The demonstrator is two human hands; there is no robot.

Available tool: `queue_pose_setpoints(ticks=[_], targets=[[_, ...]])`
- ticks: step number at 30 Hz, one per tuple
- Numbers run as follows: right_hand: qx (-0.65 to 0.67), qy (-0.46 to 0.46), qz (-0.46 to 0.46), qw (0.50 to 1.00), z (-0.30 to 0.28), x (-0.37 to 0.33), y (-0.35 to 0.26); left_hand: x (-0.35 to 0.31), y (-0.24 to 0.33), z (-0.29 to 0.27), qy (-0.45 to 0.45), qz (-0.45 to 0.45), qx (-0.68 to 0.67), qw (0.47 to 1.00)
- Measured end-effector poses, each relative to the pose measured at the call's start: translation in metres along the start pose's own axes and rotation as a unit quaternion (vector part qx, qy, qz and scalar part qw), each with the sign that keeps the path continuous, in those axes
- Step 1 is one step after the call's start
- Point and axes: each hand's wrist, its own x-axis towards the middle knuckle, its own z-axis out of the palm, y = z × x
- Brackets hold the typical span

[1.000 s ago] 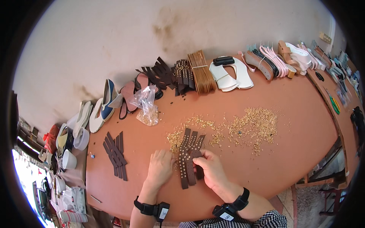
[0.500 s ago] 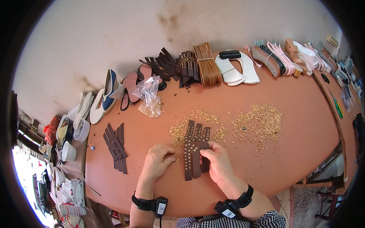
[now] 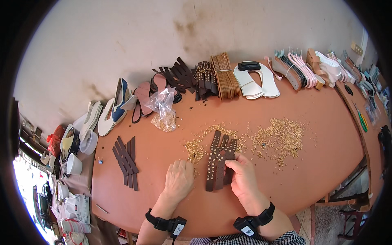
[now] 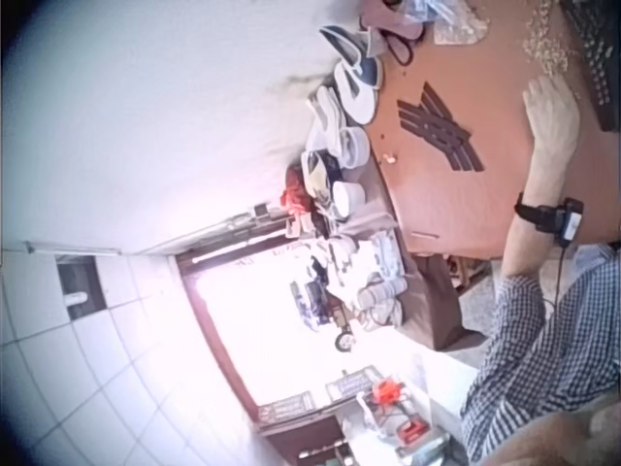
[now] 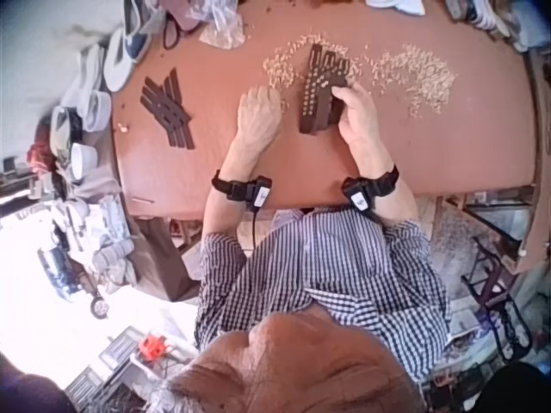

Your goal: Attaching decorative metal studs to leather shoe straps on a workbench.

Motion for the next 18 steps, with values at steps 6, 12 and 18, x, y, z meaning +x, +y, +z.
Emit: queue_pose_setpoints(ticks=[6,12,18], targets=[[0.007,0.011,0.007,1.0,0.002,-0.001,0.002,-0.003,-0.006,0.006,0.028,-0.018,-0.07,0.997],[0.004,-0.006,0.033,0.999,0.003,-0.003,0.008,-0.005,-0.008,-0.004,0.086,-0.214,-0.358,0.905],[-0.006,-0.033,0.052,0.998,-0.002,-0.003,0.015,-0.008,-0.011,-0.003,0.101,-0.297,-0.57,0.759]])
